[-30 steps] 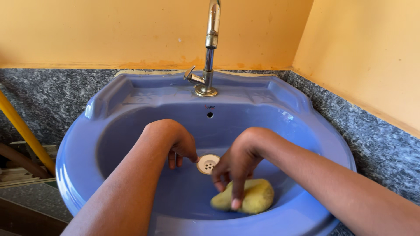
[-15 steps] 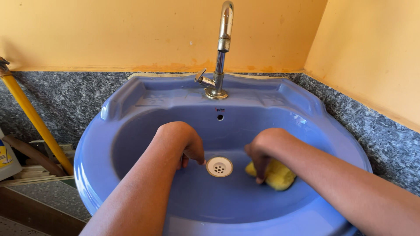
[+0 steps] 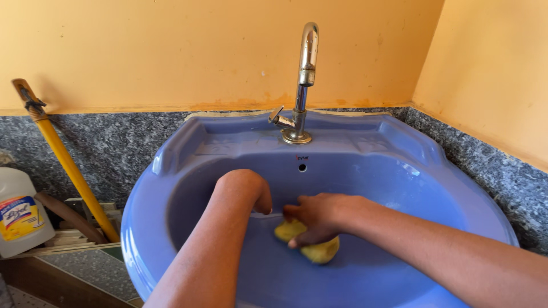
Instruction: The person scrubs a blue bathroom sink using a yellow sponge. They clean around the faucet, the basin, and the drain area repeatedly. The person uses both hands to scrub different parts of the sink throughout the video.
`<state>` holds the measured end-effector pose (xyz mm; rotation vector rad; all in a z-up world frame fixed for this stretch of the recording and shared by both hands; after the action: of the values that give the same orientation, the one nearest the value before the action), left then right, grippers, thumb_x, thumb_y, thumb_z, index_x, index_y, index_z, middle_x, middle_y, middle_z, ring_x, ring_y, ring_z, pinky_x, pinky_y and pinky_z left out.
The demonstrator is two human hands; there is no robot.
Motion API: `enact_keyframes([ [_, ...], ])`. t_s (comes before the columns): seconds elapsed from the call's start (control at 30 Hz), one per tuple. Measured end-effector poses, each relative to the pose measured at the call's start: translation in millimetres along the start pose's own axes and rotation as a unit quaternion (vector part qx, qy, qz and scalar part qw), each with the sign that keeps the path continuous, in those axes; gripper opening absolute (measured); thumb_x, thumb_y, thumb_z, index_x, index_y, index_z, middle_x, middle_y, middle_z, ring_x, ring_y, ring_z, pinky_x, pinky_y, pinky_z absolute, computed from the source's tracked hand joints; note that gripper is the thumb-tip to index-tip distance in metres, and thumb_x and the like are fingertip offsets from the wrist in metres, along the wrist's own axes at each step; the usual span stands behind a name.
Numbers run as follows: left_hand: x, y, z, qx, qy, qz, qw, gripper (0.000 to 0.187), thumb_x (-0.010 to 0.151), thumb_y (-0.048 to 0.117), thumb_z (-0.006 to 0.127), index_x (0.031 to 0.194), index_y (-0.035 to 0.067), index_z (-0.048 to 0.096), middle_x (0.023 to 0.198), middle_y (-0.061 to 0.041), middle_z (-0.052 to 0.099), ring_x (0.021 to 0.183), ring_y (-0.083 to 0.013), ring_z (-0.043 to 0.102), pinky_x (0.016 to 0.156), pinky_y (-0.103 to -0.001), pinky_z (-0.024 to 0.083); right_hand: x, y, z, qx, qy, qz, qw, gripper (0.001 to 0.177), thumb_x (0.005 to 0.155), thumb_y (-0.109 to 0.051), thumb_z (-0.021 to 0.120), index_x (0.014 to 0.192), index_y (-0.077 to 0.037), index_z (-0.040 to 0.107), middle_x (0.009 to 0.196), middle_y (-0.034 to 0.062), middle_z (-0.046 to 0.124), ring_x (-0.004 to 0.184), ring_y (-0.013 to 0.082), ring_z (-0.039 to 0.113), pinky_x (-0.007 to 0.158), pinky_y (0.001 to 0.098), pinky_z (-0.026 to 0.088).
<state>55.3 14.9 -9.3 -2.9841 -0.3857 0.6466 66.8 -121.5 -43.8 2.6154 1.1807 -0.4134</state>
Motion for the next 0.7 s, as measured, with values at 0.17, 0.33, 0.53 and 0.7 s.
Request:
enact_keyframes([
  [0.17,-1.6,-1.1,-0.2,-0.012,0.023,-0.003,1.0,0.049,0.091,0.041,0.064,0.134,0.019,0.069,0.137,-0.009,0.068,0.126,-0.0283,0.064,0.107,-0.046,0.048,-7.8,-1.9,6.4,0.049,-0.047,0.007,0.998,0.091,0.086,-0.066,0.062,0.157,-0.02,0.031,0.137,0.0203,0.06,0.126,0.038,0.06,0.104,0.0489,0.048],
  [0.33,-2.3,-1.9,-6.7,-0.028,0.04,0.0,0.999,0.049,0.09,0.039,0.064,0.137,0.022,0.067,0.141,-0.009,0.066,0.129,-0.0287,0.062,0.109,-0.047,0.047,-20.9,-55.5,2.8,0.131,0.006,-0.296,0.946,0.09,0.08,-0.057,0.07,0.155,-0.015,0.042,0.141,0.0197,0.058,0.132,0.0361,0.055,0.106,0.0455,0.044],
  [0.53,-6.0,-8.2,-12.7,-0.044,0.055,0.001,0.998,0.051,0.091,0.036,0.064,0.14,0.024,0.064,0.145,-0.008,0.063,0.134,-0.0298,0.059,0.112,-0.05,0.043,-2.2,-32.9,-4.9,0.022,0.051,-0.126,0.99,0.089,0.085,-0.051,0.072,0.158,-0.02,0.032,0.149,0.0243,0.037,0.13,0.0425,0.05,0.108,0.0461,0.044],
  [0.7,-5.7,-10.0,-11.1,-0.057,0.042,-0.008,0.997,0.05,0.092,0.037,0.062,0.14,0.024,0.065,0.145,-0.006,0.064,0.134,-0.0275,0.06,0.113,-0.049,0.042,-3.9,-8.7,-5.1,-0.002,0.01,-0.007,1.0,0.092,0.082,-0.046,0.071,0.162,-0.033,0.025,0.142,0.0166,0.047,0.128,0.0374,0.054,0.106,0.0453,0.046],
])
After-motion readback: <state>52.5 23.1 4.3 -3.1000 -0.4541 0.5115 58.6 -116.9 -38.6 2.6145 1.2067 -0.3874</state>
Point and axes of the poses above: each hand's wrist, its own x-axis towards the middle knuckle, its own z-axis out of the palm, y = z × x, the point moved 5 cm from there along x, towards the middle knuckle
